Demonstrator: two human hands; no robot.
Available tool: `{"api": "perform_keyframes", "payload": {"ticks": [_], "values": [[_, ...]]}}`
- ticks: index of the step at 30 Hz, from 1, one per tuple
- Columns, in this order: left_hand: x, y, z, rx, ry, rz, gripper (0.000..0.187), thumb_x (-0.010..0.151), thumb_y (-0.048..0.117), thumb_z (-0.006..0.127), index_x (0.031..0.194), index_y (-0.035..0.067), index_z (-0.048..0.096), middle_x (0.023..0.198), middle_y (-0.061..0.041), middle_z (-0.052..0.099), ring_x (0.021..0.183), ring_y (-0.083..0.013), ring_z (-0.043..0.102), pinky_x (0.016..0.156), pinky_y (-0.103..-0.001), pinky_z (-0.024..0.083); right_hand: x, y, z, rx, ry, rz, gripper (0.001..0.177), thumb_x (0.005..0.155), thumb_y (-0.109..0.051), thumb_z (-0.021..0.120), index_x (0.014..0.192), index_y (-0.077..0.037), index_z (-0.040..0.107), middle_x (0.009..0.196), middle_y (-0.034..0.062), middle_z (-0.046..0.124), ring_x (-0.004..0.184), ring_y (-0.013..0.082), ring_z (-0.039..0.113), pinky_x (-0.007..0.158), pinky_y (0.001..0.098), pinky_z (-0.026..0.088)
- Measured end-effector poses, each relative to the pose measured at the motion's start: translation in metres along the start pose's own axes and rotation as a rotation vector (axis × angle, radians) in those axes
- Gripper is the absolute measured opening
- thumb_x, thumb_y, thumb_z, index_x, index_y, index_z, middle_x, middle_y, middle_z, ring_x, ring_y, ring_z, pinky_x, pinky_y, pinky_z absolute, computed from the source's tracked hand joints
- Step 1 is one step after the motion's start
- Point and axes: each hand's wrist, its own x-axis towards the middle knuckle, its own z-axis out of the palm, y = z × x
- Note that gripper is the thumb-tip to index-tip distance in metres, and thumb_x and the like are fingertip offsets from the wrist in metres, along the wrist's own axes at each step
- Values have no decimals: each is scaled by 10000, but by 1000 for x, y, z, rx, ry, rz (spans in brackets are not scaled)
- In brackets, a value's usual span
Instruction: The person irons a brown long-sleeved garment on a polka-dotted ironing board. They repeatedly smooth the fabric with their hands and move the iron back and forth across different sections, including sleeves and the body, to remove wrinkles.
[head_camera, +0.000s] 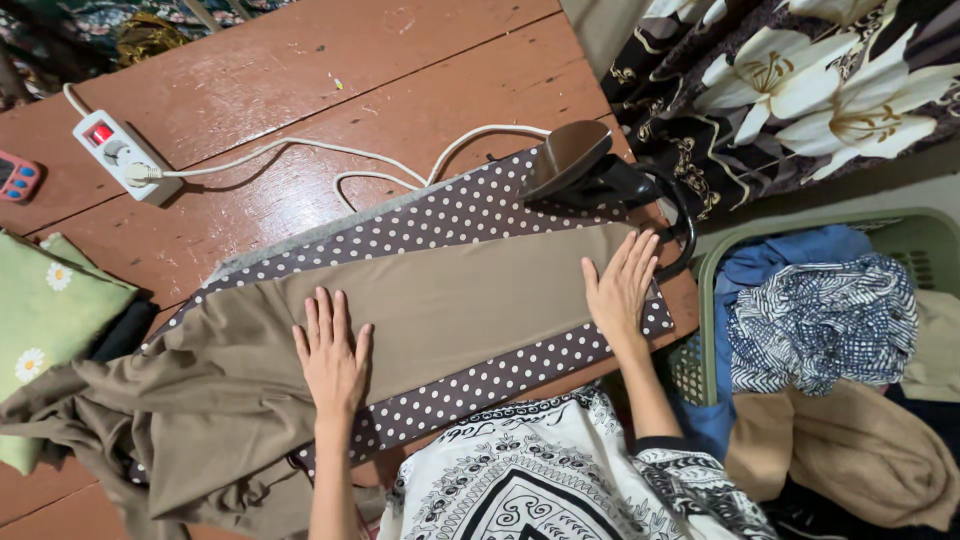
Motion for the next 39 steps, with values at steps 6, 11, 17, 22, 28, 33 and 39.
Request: {"api": "perform_keyframes", "payload": {"ticks": [6, 11, 17, 22, 28, 33, 39], "values": [[3, 1, -7, -59, -25, -9, 687, 998, 419, 530, 1599, 129, 370, 1703, -97, 252, 1572, -311, 206, 1245, -550, 146, 31, -20, -20, 336, 131, 43, 852, 906, -283, 784, 1472, 162, 330, 1490, 348, 355, 1433, 457, 307, 1205, 524, 270], [4, 3, -10, -72, -29, -31, 680, 993, 419, 548, 1586, 122, 398, 1694, -100, 282, 1563, -300, 225, 1250, -535, 150, 90, -47, -36, 908, 101, 52, 451, 906, -140, 846, 1238, 69, 623, 1169, 211, 704, 1050, 342, 664, 959, 376, 536], [7, 14, 0, -154, 95, -1, 531, 1011, 254, 608, 1475, 24, 492, 1610, -149, 408, 1514, -314, 353, 1250, -511, 264, 111, -93, -85, 427, -37, -695, 364, 845, -102, 829, 1146, -25, 639, 979, 160, 697, 859, 302, 704, 771, 377, 561], [10, 30, 15, -241, 55, 39, 467, 1026, 82, 529, 1493, 71, 520, 1642, -103, 440, 1556, -278, 385, 1288, -494, 291, 76, -133, -88, 60, -483, -1141, 349, 788, -337, 780, 864, -58, 585, 761, 119, 672, 636, 292, 692, 578, 417, 561], [15, 26, 18, -128, 32, -16, 595, 1013, 210, 559, 1566, 67, 391, 1667, -124, 318, 1543, -309, 287, 1232, -563, 201, 30, -133, -60, 6, -527, -1268, 558, 713, -511, 813, 833, -21, 575, 689, 132, 664, 556, 302, 682, 492, 402, 551], [14, 30, 17, -28, 9, -46, 620, 1032, 283, 510, 1605, 115, 346, 1689, -83, 280, 1565, -269, 239, 1241, -581, 149, 42, -136, -49, -5, -207, -852, 548, 824, -536, 798, 756, -43, 568, 646, 117, 648, 500, 287, 665, 442, 386, 523], [13, 31, 19, -11, 8, -64, 619, 1031, 297, 497, 1609, 135, 346, 1691, -60, 282, 1565, -248, 239, 1247, -566, 141, 50, -131, -54, -1, -157, -949, 545, 841, -540, 773, 820, -27, 588, 621, 105, 630, 506, 247, 658, 448, 361, 518]]}}
